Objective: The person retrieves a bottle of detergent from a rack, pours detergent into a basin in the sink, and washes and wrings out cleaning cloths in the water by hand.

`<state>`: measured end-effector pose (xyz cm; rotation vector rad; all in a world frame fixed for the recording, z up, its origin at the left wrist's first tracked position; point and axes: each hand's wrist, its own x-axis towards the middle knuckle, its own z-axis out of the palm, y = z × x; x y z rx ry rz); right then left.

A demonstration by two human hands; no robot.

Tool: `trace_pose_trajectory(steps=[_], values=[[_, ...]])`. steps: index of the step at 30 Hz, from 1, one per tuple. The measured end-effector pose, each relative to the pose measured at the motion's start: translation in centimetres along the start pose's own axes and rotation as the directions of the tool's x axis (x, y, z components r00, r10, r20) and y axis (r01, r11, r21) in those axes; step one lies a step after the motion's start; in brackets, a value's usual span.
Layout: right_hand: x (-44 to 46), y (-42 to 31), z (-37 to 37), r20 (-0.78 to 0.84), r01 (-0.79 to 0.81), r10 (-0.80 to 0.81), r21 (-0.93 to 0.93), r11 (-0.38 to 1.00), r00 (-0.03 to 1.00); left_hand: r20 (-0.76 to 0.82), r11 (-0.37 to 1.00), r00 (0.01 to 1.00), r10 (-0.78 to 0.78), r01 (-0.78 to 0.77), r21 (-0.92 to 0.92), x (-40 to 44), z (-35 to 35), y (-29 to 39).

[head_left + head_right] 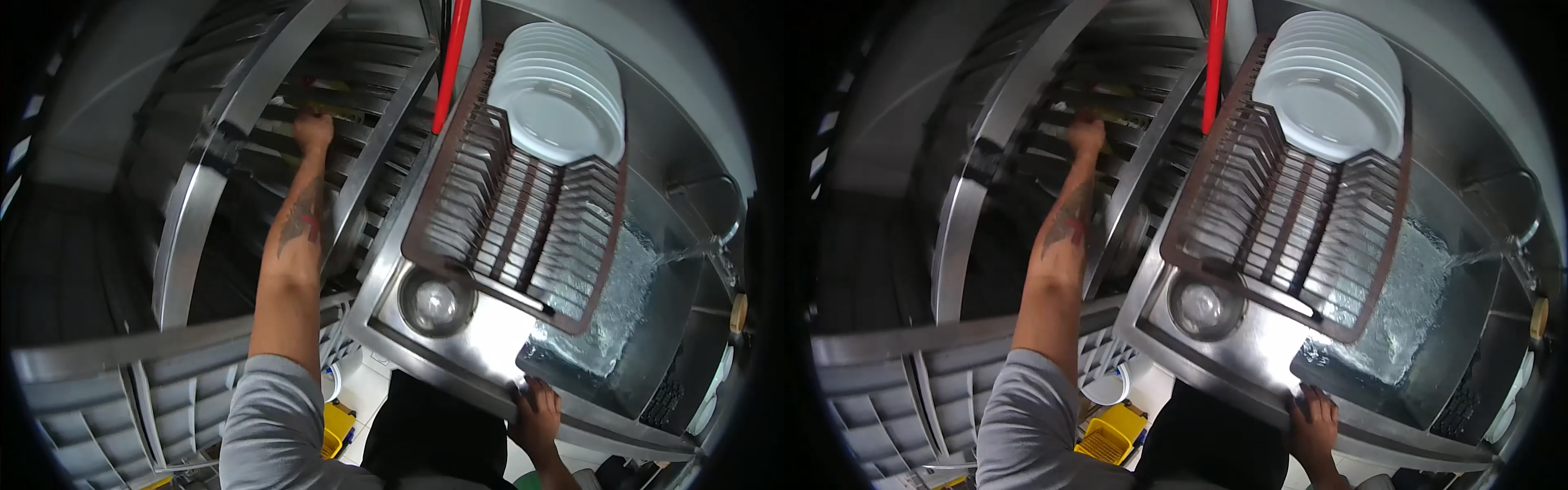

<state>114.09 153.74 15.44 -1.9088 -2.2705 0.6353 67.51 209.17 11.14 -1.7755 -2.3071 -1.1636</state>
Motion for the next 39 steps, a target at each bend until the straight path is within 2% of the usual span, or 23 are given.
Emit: trace_pose_trajectory(steps=[3, 4, 6, 8, 9, 14, 15, 19, 21, 28, 30, 32, 34, 35, 37, 38, 39], values=[[0.5, 0.2, 0.2, 0.035, -0.017, 0.019, -0.058, 0.998, 0.999, -0.007, 0.994, 1.0, 0.031, -0.03, 0.109, 7.0, 2.8, -3.9], [0.4, -0.1, 0.2, 0.046, -0.025, 0.028, -0.049, 0.998, 0.999, 0.068, 0.862, 0.976, 0.207, -0.215, 0.459, 8.9, 3.5, -5.3], [1.3, -0.5, 0.0, -0.035, -0.026, 0.024, -0.061, 0.998, 0.999, 0.192, 0.584, 0.915, 0.354, -0.377, 0.719, 13.5, 5.4, -6.7], [1.7, -0.9, -1.0, -0.014, -0.05, 0.051, 0.017, 0.999, 0.999, 0.234, 0.832, 0.968, 0.09, -0.202, 0.517, 17.5, 7.2, -7.0], [1.7, -0.8, -0.9, 0.004, -0.063, 0.063, 0.003, 0.998, 0.998, 0.291, 0.83, 0.954, 0.074, -0.22, 0.512, 18.6, 7.7, -6.7], [1.9, -0.5, -1.0, 0.083, -0.113, 0.113, 0.004, 0.994, 0.99, 0.492, 0.679, 0.853, 0.173, -0.465, 0.568, 21.4, 9.5, -8.8], [1.4, 0.0, -0.7, 0.111, -0.091, 0.097, -0.054, 0.994, 0.989, 0.52, 0.655, 0.832, 0.192, -0.503, 0.564, 21.5, 9.7, -9.3], [0.5, 0.8, -0.1, 0.098, -0.07, 0.073, -0.027, 0.997, 0.992, 0.592, 0.56, 0.762, 0.263, -0.62, 0.55, 21.2, 9.2, -10.6], [-0.1, 1.2, 0.5, 0.102, -0.037, 0.047, -0.097, 0.995, 0.994, 0.617, 0.513, 0.731, 0.292, -0.664, 0.544, 20.9, 8.8, -11.0], [-1.2, 1.9, 1.1, 0.116, -0.024, 0.041, -0.139, 0.99, 0.992, 0.673, 0.37, 0.648, 0.356, -0.759, 0.535, 20.7, 8.1, -12.1], [-1.3, 1.7, 1.1, 0.106, -0.078, 0.085, -0.066, 0.995, 0.991, 0.649, 0.391, 0.663, 0.372, -0.747, 0.538, 20.6, 8.5, -12.1], [-1.2, 1.5, 1.0, 0.117, -0.079, 0.085, -0.06, 0.995, 0.989, 0.532, 0.506, 0.75, 0.393, -0.659, 0.556, 19.8, 9.3, -12.0], [-0.7, 1.5, 0.6, 0.131, -0.069, 0.075, -0.046, 0.997, 0.989, 0.63, 0.327, 0.682, 0.37, -0.731, 0.599, 18.3, 7.6, -9.5], [-0.1, 1.3, 0.4, 0.106, -0.061, 0.065, -0.035, 0.997, 0.992, 0.633, 0.321, 0.683, 0.364, -0.73, 0.603, 18.6, 7.5, -9.8], [1.1, 0.1, -0.8, 0.048, -0.074, 0.074, 0.003, 0.997, 0.996, 0.585, 0.756, 0.798, 0.146, -0.471, 0.454, 19.9, 9.6, -11.7], [0.6, -0.3, -0.9, 0.041, -0.081, 0.081, 0.0, 0.997, 0.996, 0.584, 0.757, 0.797, 0.156, -0.476, 0.447, 20.4, 10.9, -12.7], [0.6, -0.3, -0.6, 0.021, -0.098, 0.097, 0.016, 0.995, 0.995, 0.576, 0.773, 0.815, 0.061, -0.403, 0.489, 22.1, 13.3, -16.3]])
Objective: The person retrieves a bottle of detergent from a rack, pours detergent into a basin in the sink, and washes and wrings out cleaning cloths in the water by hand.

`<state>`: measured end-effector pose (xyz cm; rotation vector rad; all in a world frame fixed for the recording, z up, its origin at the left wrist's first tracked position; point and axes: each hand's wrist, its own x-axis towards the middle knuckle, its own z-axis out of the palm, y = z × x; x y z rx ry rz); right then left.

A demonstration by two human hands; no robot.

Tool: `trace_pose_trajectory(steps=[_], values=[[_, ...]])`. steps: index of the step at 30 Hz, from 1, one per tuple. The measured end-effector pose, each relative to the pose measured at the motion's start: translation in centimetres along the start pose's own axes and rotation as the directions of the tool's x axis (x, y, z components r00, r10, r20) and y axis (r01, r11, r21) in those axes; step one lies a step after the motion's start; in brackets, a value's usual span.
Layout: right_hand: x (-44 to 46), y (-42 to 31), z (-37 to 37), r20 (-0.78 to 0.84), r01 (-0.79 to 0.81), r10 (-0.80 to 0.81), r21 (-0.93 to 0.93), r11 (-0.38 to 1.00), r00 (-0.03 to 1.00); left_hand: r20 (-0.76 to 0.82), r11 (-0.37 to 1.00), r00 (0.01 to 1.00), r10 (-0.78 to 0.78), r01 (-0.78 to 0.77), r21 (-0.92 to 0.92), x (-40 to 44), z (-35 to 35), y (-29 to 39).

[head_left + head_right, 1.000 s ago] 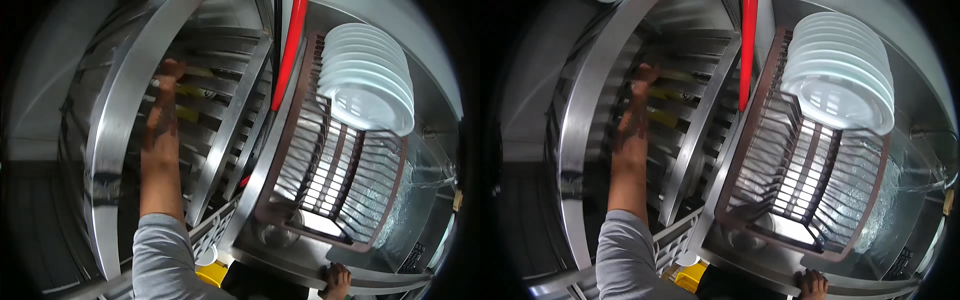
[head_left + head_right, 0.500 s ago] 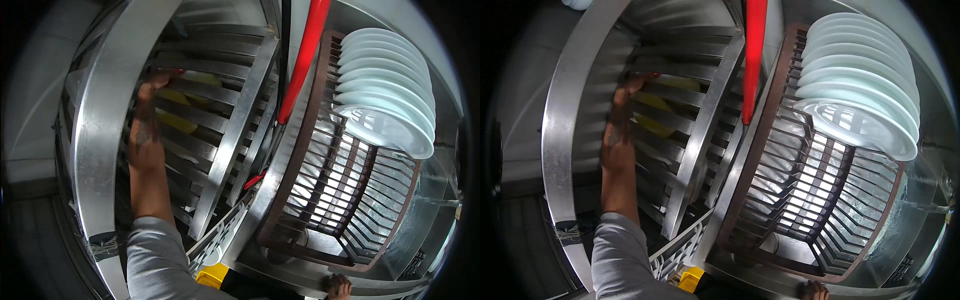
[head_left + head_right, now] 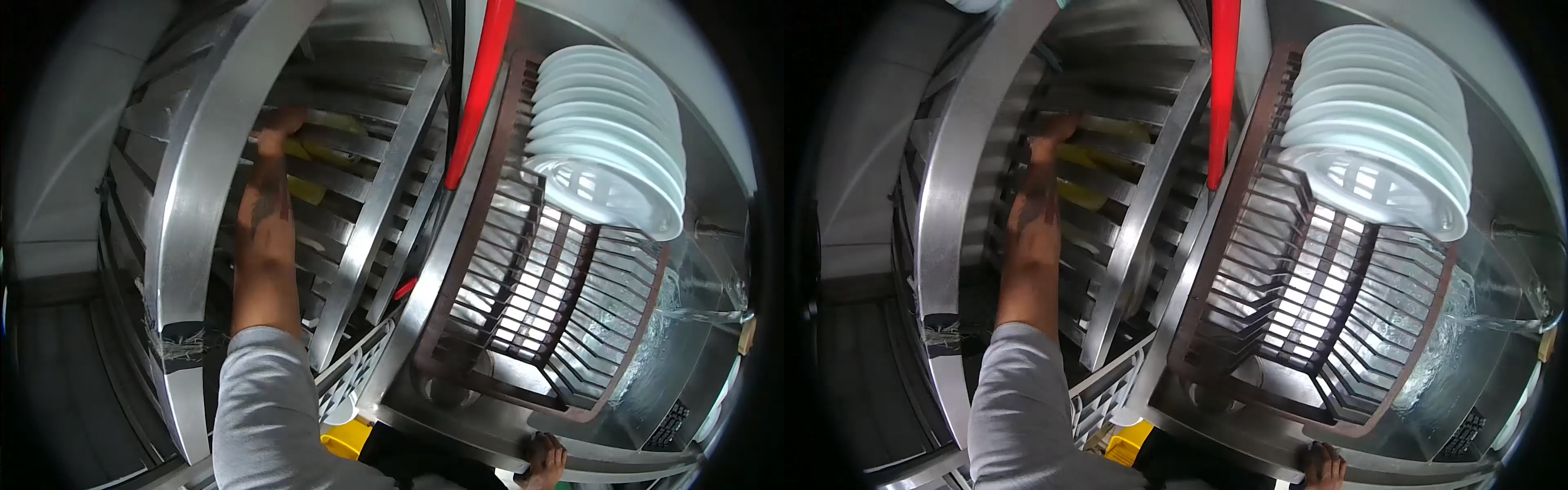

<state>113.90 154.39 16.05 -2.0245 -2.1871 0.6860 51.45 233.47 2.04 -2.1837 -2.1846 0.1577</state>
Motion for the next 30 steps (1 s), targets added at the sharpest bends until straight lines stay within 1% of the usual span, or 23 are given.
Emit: trace_pose_trajectory(steps=[2, 4, 5, 6, 7, 8, 9, 10, 11, 12, 13, 14, 16, 17, 20, 21, 24, 26, 30], values=[[0.5, -0.1, 0.0, -0.019, -0.038, 0.038, 0.026, 0.999, 0.999, 0.043, 0.996, 0.996, -0.084, 0.085, -0.014, 0.2, -1.6, 1.0], [0.1, 0.0, -0.1, -0.002, -0.046, 0.046, 0.011, 0.999, 0.999, 0.243, 0.995, 0.968, 0.06, -0.037, -0.094, -2.6, -5.7, 3.1], [0.1, 0.2, 0.0, 0.012, -0.048, 0.048, -0.001, 0.999, 0.999, 0.244, 0.995, 0.968, 0.06, -0.038, -0.096, -2.4, -5.6, 2.5], [0.0, 0.4, 0.1, 0.014, -0.049, 0.049, 0.0, 0.999, 0.999, 0.25, 0.962, 0.948, 0.195, -0.137, -0.235, -2.3, -5.5, 1.1], [-0.1, 0.4, 0.3, 0.011, -0.042, 0.042, -0.009, 0.999, 0.999, 0.239, 0.902, 0.914, 0.329, -0.228, -0.367, -2.0, -5.3, 0.2], [-0.1, 0.1, 0.4, 0.006, -0.036, 0.037, -0.017, 0.999, 0.999, 0.244, 0.903, 0.912, 0.33, -0.23, -0.362, -1.6, -5.1, -0.1], [0.0, -0.1, 0.2, 0.012, -0.037, 0.037, -0.011, 0.999, 0.999, 0.32, 0.774, 0.856, 0.406, -0.136, -0.619, -1.4, -5.0, -0.5], [0.3, -0.2, -0.1, 0.004, -0.033, 0.033, -0.002, 0.999, 0.999, 0.359, 0.584, 0.791, 0.495, 0.003, -0.811, -1.3, -5.0, -1.0], [0.8, -0.3, -0.1, -0.01, -0.03, 0.03, 0.003, 1.0, 1.0, 0.356, 0.584, 0.793, 0.495, 0.0, -0.811, -2.5, -6.8, 0.6], [0.9, -0.4, -0.2, -0.012, -0.031, 0.031, 0.002, 1.0, 0.999, 0.351, 0.82, 0.822, 0.448, -0.221, -0.528, -5.2, -9.7, 3.9], [1.0, -0.4, -0.2, -0.013, -0.031, 0.031, 0.014, 0.999, 0.999, 0.338, 0.884, 0.838, 0.429, -0.314, -0.346, -6.6, -10.7, 6.6], [0.9, -0.5, -0.3, -0.012, -0.031, 0.032, 0.025, 0.999, 0.999, 0.324, 0.912, 0.852, 0.411, -0.384, -0.146, -7.4, -10.9, 8.6], [0.7, -0.1, -0.4, 0.012, -0.02, 0.02, 0.022, 1.0, 1.0, 0.283, 0.909, 0.887, 0.365, -0.406, 0.097, -7.7, -8.2, 9.5], [0.8, 0.0, -0.3, 0.023, -0.011, 0.011, 0.024, 1.0, 1.0, 0.284, 0.909, 0.887, 0.365, -0.405, 0.097, -7.3, -7.6, 9.3], [0.5, 0.0, -0.3, 0.044, -0.015, 0.014, 0.006, 1.0, 0.999, 0.223, 0.96, 0.938, 0.266, -0.278, 0.021, -6.9, -7.2, 9.7], [0.3, 0.0, -0.1, 0.043, -0.018, 0.018, 0.008, 1.0, 0.999, 0.218, 0.965, 0.943, 0.252, -0.261, 0.01, -6.4, -7.4, 10.4], [-0.3, 0.2, 0.6, 0.018, -0.05, 0.05, 0.013, 0.999, 0.999, 0.238, 0.964, 0.938, 0.252, -0.264, 0.018, -7.4, -8.9, 12.4], [-0.6, 0.5, 0.8, 0.031, -0.054, 0.055, -0.028, 0.998, 0.998, 0.259, 0.963, 0.931, 0.256, -0.27, 0.017, -7.6, -10.0, 13.7], [-0.2, 0.2, 0.5, 0.03, -0.061, 0.062, -0.027, 0.998, 0.998, 0.279, 0.961, 0.925, 0.257, -0.276, 0.03, -8.9, -11.9, 15.9]])
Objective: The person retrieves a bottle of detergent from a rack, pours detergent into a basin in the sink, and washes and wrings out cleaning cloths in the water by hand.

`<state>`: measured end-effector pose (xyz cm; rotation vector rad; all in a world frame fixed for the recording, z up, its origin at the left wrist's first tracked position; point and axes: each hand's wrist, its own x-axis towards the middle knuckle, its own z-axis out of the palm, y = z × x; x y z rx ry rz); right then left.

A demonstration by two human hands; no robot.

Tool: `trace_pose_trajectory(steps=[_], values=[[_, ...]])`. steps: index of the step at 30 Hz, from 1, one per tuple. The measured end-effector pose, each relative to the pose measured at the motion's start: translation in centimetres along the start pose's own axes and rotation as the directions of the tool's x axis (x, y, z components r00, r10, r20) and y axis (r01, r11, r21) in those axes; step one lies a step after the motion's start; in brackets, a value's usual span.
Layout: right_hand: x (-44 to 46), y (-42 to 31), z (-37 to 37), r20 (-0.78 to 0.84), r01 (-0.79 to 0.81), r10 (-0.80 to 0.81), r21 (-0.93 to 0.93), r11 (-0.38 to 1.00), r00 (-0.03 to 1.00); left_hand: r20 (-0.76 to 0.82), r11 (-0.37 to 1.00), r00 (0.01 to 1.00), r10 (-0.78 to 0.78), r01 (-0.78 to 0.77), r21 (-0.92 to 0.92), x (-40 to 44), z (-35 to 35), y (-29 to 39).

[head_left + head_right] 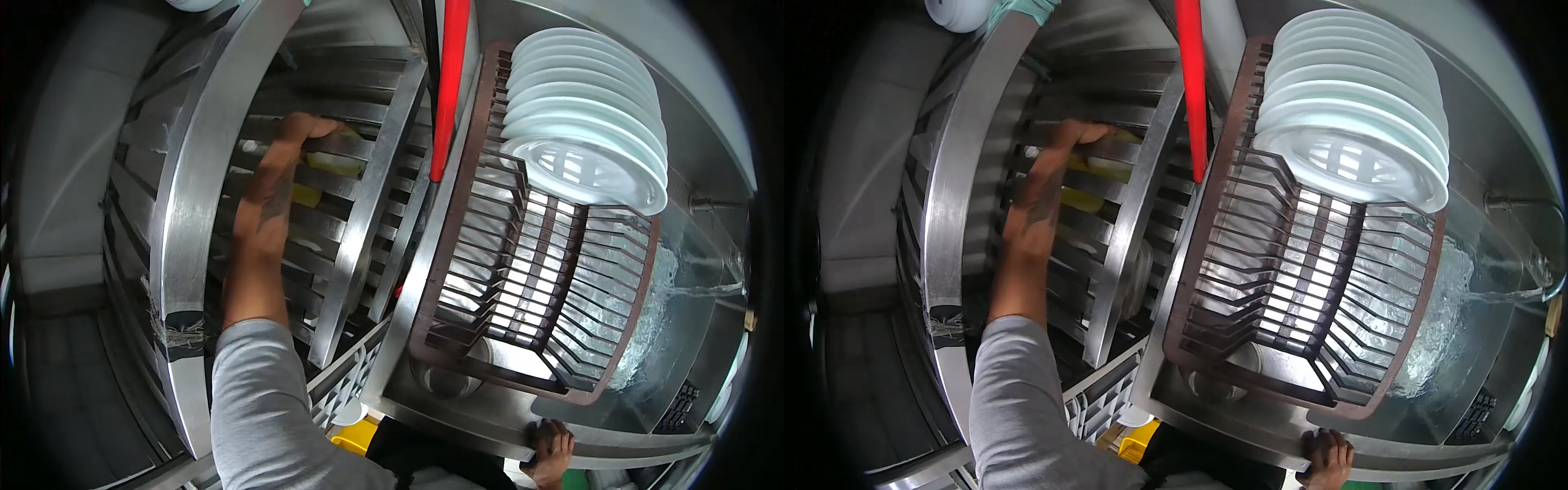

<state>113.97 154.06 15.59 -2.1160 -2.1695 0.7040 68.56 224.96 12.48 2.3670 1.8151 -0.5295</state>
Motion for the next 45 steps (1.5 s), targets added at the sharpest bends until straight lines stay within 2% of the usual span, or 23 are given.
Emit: trace_pose_trajectory(steps=[7, 10, 13, 14, 16, 18, 20, 21, 22, 24, 25, 27, 28, 30, 33, 35, 37, 38, 39, 41, 43, 44, 45], values=[[0.4, -0.1, 0.4, -0.043, 0.028, -0.029, -0.017, 0.999, 0.999, 0.023, 1.0, 1.0, -0.009, 0.009, -0.009, -2.1, -1.9, 2.8], [0.7, 0.1, 0.6, -0.057, 0.048, -0.049, -0.024, 0.999, 0.997, 0.104, 0.986, 0.992, 0.064, -0.047, -0.16, -1.0, -1.7, 1.7], [0.5, -0.2, 0.4, -0.047, 0.049, -0.049, -0.012, 0.999, 0.998, 0.241, 0.987, 0.969, -0.054, 0.089, -0.135, -0.7, 0.3, 0.6], [0.6, -0.2, 0.2, -0.044, 0.033, -0.034, -0.018, 0.999, 0.998, 0.228, 0.98, 0.97, -0.087, 0.125, -0.157, -1.8, 0.0, 1.0], [0.9, -1.1, -0.7, -0.059, 0.04, -0.041, -0.009, 0.999, 0.997, 0.008, 0.926, 0.979, -0.205, 0.196, -0.322, -8.3, -2.3, 3.8], [0.7, -0.8, -0.2, -0.086, 0.053, -0.054, -0.014, 0.999, 0.995, -0.277, 0.873, 0.909, -0.311, 0.157, -0.462, -14.5, -3.4, 6.1], [0.7, -0.9, -0.5, -0.1, 0.072, -0.072, 0.001, 0.997, 0.992, -0.315, 0.667, 0.845, -0.432, 0.064, -0.742, -23.3, -4.4, 10.4], [0.7, -1.1, -0.6, -0.109, 0.078, -0.075, 0.023, 0.997, 0.991, -0.373, 0.63, 0.821, -0.432, -0.022, -0.776, -27.3, -3.2, 12.1], [0.7, -1.1, -0.5, -0.11, 0.092, -0.088, 0.027, 0.995, 0.99, -0.296, 0.551, 0.836, -0.462, 0.01, -0.834, -31.3, -2.2, 14.0], [0.6, -0.6, 0.0, -0.114, 0.116, -0.113, 0.017, 0.993, 0.987, -0.208, 0.526, 0.851, -0.482, 0.092, -0.845, -37.1, 2.2, 16.6], [0.4, -0.6, -0.1, -0.109, 0.125, -0.123, 0.014, 0.992, 0.986, -0.108, 0.48, 0.9, -0.422, 0.121, -0.869, -39.0, 4.0, 17.2], [0.2, -0.7, -0.3, -0.13, 0.129, -0.123, 0.042, 0.991, 0.984, -0.083, 0.318, 0.973, -0.216, -0.01, -0.948, -39.1, 12.3, 16.0], [0.2, -0.4, 0.2, -0.143, 0.147, -0.142, 0.029, 0.989, 0.98, -0.085, 0.311, 0.972, -0.218, -0.013, -0.95, -38.9, 12.3, 16.3], [-0.1, -0.7, 0.0, -0.148, 0.165, -0.162, 0.007, 0.986, 0.976, 0.165, 0.445, 0.98, -0.109, 0.197, -0.874, -37.5, 11.6, 17.0], [0.8, -1.6, -1.1, -0.116, 0.144, -0.143, -0.001, 0.99, 0.983, 0.201, 0.328, 0.973, -0.116, 0.228, -0.917, -33.8, 16.5, 17.4], [0.9, -2.2, -1.2, -0.126, 0.13, -0.128, 0.015, 0.991, 0.984, 0.15, 0.322, 0.969, -0.195, 0.208, -0.924, -29.4, 19.3, 17.7], [0.5, -1.5, -0.2, -0.115, 0.117, -0.114, 0.018, 0.993, 0.987, 0.219, 0.274, 0.93, -0.296, 0.302, -0.913, -25.9, 17.5, 18.0], [0.4, -1.2, -0.1, -0.108, 0.13, -0.133, -0.031, 0.991, 0.985, 0.217, 0.272, 0.932, -0.289, 0.298, -0.915, -22.9, 20.2, 18.0], [0.5, -1.1, 0.0, -0.103, 0.142, -0.15, -0.079, 0.987, 0.983, 0.126, 0.445, 0.838, -0.531, 0.403, -0.8, -19.0, 25.5, 17.8], [1.0, -1.4, -0.2, -0.112, 0.131, -0.138, -0.068, 0.989, 0.984, -0.036, 0.564, 0.714, -0.699, 0.52, -0.641, -14.6, 27.9, 16.8], [0.8, -1.8, -0.3, -0.104, 0.116, -0.12, -0.045, 0.992, 0.987, -0.162, 0.672, 0.816, -0.556, 0.326, -0.665, -13.6, 27.8, 14.4], [0.7, -1.8, -0.3, -0.112, 0.085, -0.088, -0.031, 0.996, 0.99, -0.194, 0.275, 0.821, -0.537, -0.046, -0.96, -22.7, 18.7, 16.7], [0.8, -1.9, -0.2, -0.125, 0.056, -0.058, -0.018, 0.998, 0.991, -0.193, 0.279, 0.826, -0.529, -0.045, -0.959, -24.3, 14.3, 17.3]])
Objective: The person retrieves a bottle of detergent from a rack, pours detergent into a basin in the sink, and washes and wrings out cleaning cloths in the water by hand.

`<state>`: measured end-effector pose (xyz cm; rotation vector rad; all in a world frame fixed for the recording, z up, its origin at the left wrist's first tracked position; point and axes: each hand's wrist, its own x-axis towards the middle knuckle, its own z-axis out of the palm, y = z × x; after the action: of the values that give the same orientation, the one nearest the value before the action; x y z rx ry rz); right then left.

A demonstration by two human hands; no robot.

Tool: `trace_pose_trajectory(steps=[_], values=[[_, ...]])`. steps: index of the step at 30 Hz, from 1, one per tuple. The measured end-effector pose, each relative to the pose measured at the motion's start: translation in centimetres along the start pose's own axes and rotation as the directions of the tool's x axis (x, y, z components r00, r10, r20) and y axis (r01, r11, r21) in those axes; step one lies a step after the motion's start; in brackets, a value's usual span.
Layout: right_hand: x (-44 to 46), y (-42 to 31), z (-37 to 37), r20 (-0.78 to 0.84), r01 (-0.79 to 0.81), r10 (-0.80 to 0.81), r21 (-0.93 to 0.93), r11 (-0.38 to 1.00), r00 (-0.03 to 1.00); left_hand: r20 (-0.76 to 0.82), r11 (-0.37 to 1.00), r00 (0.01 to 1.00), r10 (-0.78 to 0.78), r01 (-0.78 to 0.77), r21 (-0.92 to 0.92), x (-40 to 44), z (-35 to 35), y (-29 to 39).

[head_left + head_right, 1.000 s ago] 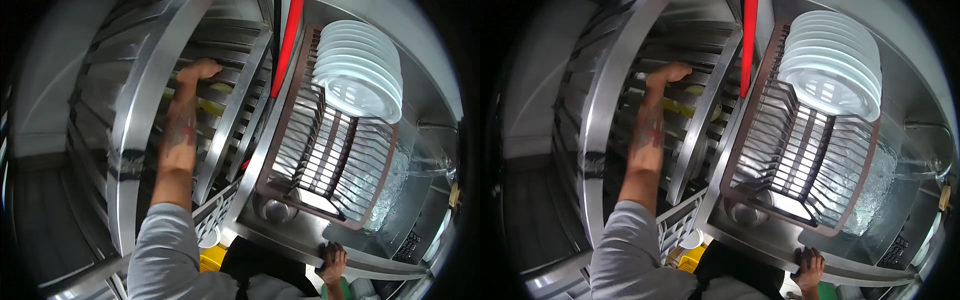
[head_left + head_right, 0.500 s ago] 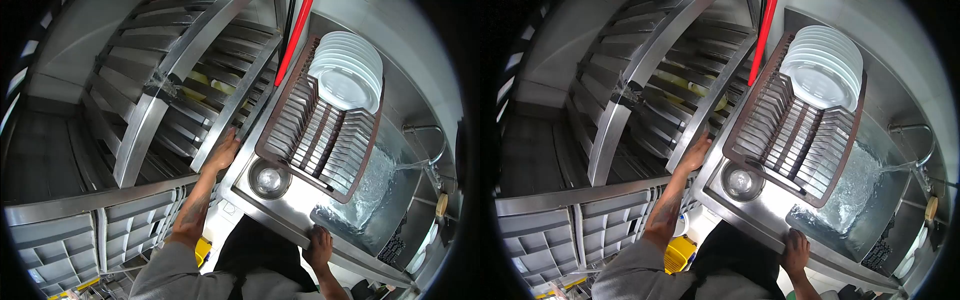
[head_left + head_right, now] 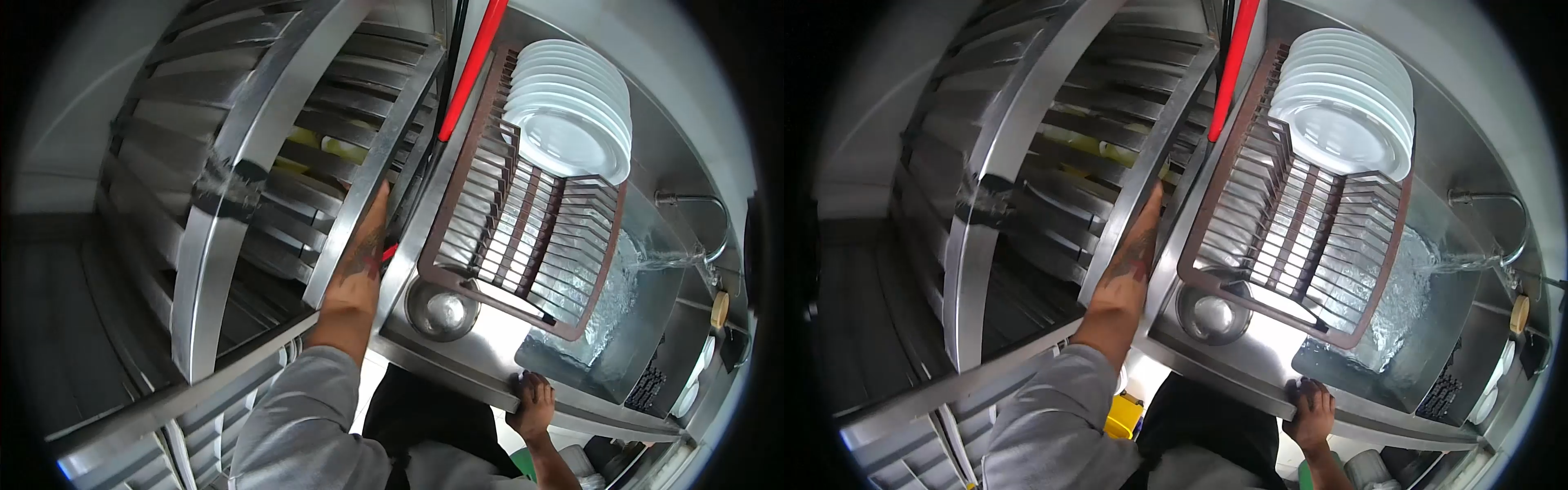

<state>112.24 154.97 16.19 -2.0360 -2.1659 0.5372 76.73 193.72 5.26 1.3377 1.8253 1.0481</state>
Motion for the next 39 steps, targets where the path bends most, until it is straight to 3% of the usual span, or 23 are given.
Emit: trace_pose_trajectory(steps=[2, 6, 7, 9, 11, 14, 16, 19, 20, 21, 22, 23, 24, 25, 26, 27, 29, 32, 36, 39], values=[[0.4, -0.1, -0.2, 0.023, -0.008, 0.008, -0.011, 1.0, 1.0, -0.025, 0.916, 0.977, -0.212, 0.208, 0.342, 0.0, -0.7, 3.9], [0.2, 0.4, 0.3, 0.055, -0.017, 0.017, -0.003, 1.0, 0.998, 0.037, 0.915, 0.969, -0.245, 0.218, 0.34, -0.6, -0.8, 3.0], [0.1, 0.5, 0.3, 0.045, 0.004, -0.003, -0.019, 1.0, 0.999, 0.078, 0.97, 0.986, -0.147, 0.16, -0.183, -2.4, -1.5, 2.7], [0.5, 0.6, 0.7, 0.024, 0.04, -0.039, -0.037, 0.999, 0.999, 0.049, 0.95, 0.949, -0.311, 0.312, -0.024, -1.0, -1.5, 3.5], [0.2, 0.5, 0.7, 0.02, 0.02, -0.019, -0.03, 0.999, 1.0, 0.021, 0.962, 0.962, -0.273, 0.273, -0.017, -0.8, -1.4, 2.9], [0.1, 0.3, 0.9, 0.035, 0.0, 0.001, -0.023, 1.0, 0.999, 0.057, 0.934, 0.937, -0.345, 0.349, -0.079, -1.0, -1.7, 2.7], [0.0, 0.2, 0.9, 0.073, 0.002, 0.0, -0.022, 1.0, 0.997, 0.024, 0.957, 0.958, -0.286, 0.286, -0.035, -0.4, -0.7, 0.8], [0.1, 0.3, 1.2, 0.036, 0.009, -0.008, -0.034, 0.999, 0.999, -0.079, 0.945, 0.997, -0.013, 0.038, 0.326, 2.2, 4.2, -5.4], [-0.1, 0.5, 1.3, 0.04, 0.01, -0.009, -0.036, 0.999, 0.999, -0.062, 0.769, 0.981, 0.182, -0.103, 0.632, 3.6, 7.0, -9.8], [-0.3, 0.6, 1.3, 0.042, 0.012, -0.01, -0.039, 0.999, 0.999, -0.011, 0.385, 0.914, 0.406, -0.16, 0.909, 5.0, 9.3, -13.4], [-0.1, 0.4, 1.1, 0.049, 0.009, -0.008, -0.021, 1.0, 0.999, 0.079, -0.028, 0.813, 0.578, -0.076, 0.997, 6.1, 11.1, -16.6], [0.5, 0.0, 0.8, 0.042, 0.014, -0.012, -0.04, 0.999, 0.999, 0.029, 0.252, 0.857, 0.514, -0.183, 0.95, 5.0, 9.1, -13.5], [0.4, -0.4, 0.7, 0.043, 0.018, -0.016, -0.058, 0.998, 0.999, -0.025, 0.657, 0.934, 0.355, -0.231, 0.718, 3.0, 6.6, -9.8], [-0.1, 0.4, 1.4, -0.013, 0.06, -0.061, -0.056, 0.997, 0.998, -0.057, 0.862, 0.97, 0.237, -0.183, 0.472, 1.1, 4.7, -7.1], [-0.1, 0.2, 1.4, -0.015, 0.068, -0.068, -0.039, 0.997, 0.998, -0.053, 0.932, 0.983, 0.174, -0.147, 0.332, -0.1, 3.3, -5.6], [0.1, -0.3, 1.1, -0.014, 0.06, -0.061, -0.027, 0.998, 0.998, -0.041, 0.959, 0.991, 0.126, -0.112, 0.259, -0.9, 2.4, -5.2], [0.7, -0.7, 0.8, -0.013, 0.075, -0.075, -0.012, 0.997, 0.997, -0.038, 0.963, 0.982, 0.186, -0.175, 0.205, -1.8, 1.4, -8.1], [0.6, -1.0, 0.4, -0.006, 0.121, -0.121, -0.01, 0.993, 0.993, 0.1, 0.964, 0.99, 0.102, -0.124, 0.235, -4.2, -2.3, -9.6], [0.2, -0.6, 0.5, -0.008, 0.165, -0.165, -0.02, 0.986, 0.986, 0.101, 0.983, 0.995, 0.012, -0.03, 0.182, -9.0, -6.2, -8.9], [0.0, -1.0, 0.7, -0.023, 0.21, -0.211, -0.044, 0.977, 0.977, 0.178, 0.982, 0.97, -0.165, 0.145, 0.117, -11.2, -6.4, -10.4]])
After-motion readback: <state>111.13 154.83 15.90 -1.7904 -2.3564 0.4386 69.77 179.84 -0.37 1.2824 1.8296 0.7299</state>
